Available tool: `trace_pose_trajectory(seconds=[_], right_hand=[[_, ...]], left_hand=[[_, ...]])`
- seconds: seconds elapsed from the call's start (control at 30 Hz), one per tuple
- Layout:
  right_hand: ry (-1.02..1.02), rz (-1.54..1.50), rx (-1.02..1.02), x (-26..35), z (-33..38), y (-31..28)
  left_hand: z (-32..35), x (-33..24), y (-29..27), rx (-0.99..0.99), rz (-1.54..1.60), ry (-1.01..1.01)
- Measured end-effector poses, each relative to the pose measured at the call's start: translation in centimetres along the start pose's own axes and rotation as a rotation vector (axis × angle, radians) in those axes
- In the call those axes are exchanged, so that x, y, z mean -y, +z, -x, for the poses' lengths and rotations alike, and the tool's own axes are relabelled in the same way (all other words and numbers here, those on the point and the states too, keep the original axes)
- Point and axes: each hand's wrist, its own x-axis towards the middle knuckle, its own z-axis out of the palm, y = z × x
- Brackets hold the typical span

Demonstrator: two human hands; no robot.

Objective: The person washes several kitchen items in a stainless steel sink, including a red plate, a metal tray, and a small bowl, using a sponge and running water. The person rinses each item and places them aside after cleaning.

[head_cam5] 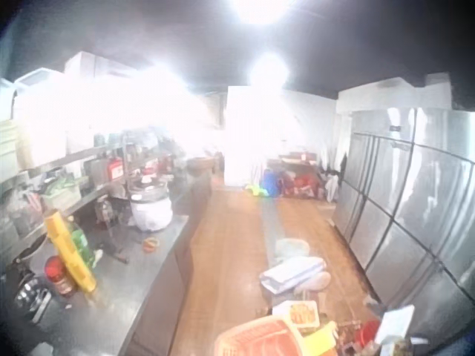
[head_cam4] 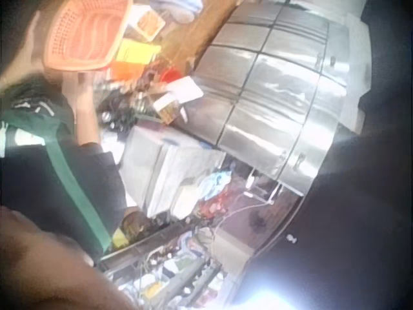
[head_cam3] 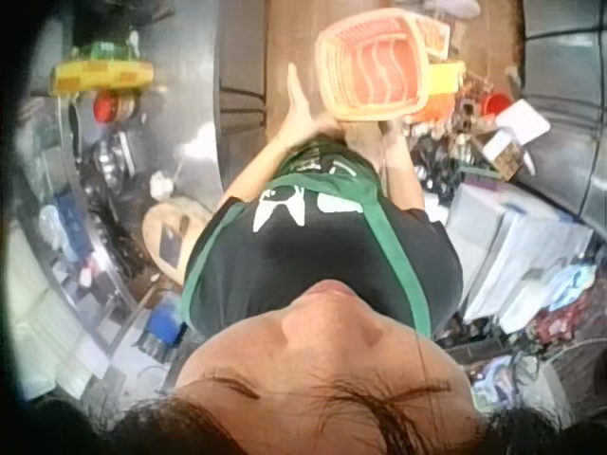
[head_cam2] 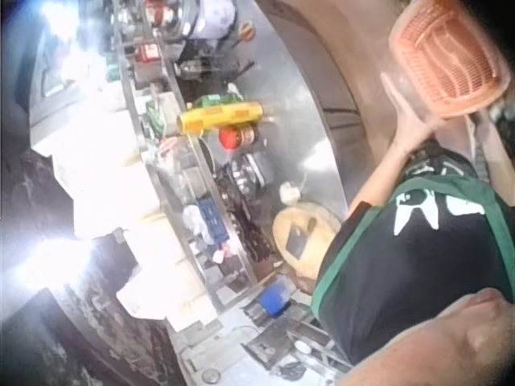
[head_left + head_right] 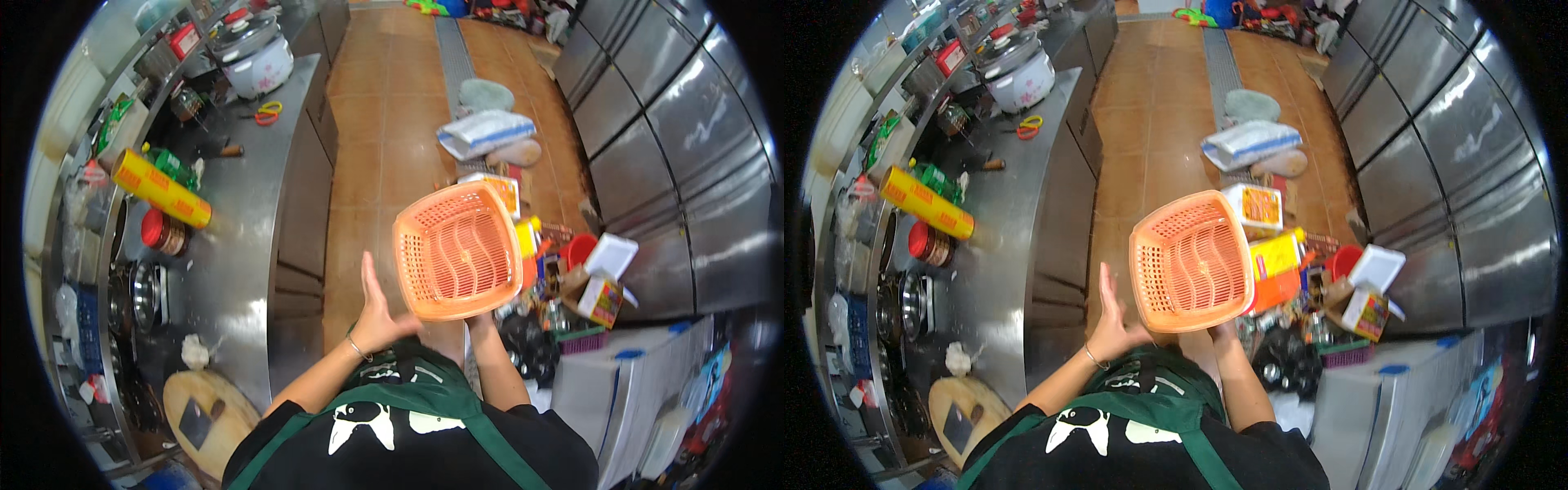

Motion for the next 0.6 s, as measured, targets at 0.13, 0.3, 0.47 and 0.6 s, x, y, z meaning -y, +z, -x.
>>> trace_pose_trajectory(seconds=[0.13,0.3,0.47,0.6], right_hand=[[-0.032,0.004,0.09,-2.6,-14.3,5.5],[-0.091,-0.008,0.096,-5.2,-29.1,11.1],[-0.162,0.173,-0.207,-6.8,-42.4,16.1],[-0.176,-0.151,-0.352,-6.4,-51.7,19.0]], left_hand=[[-14.7,4.5,-5.5,0.288,1.164,-0.647],[-32.7,6.0,-12.1,0.252,0.884,-0.719],[-48.8,6.5,-15.4,0.347,0.813,-0.751],[-62.3,8.3,-18.6,0.389,0.896,-0.426]])
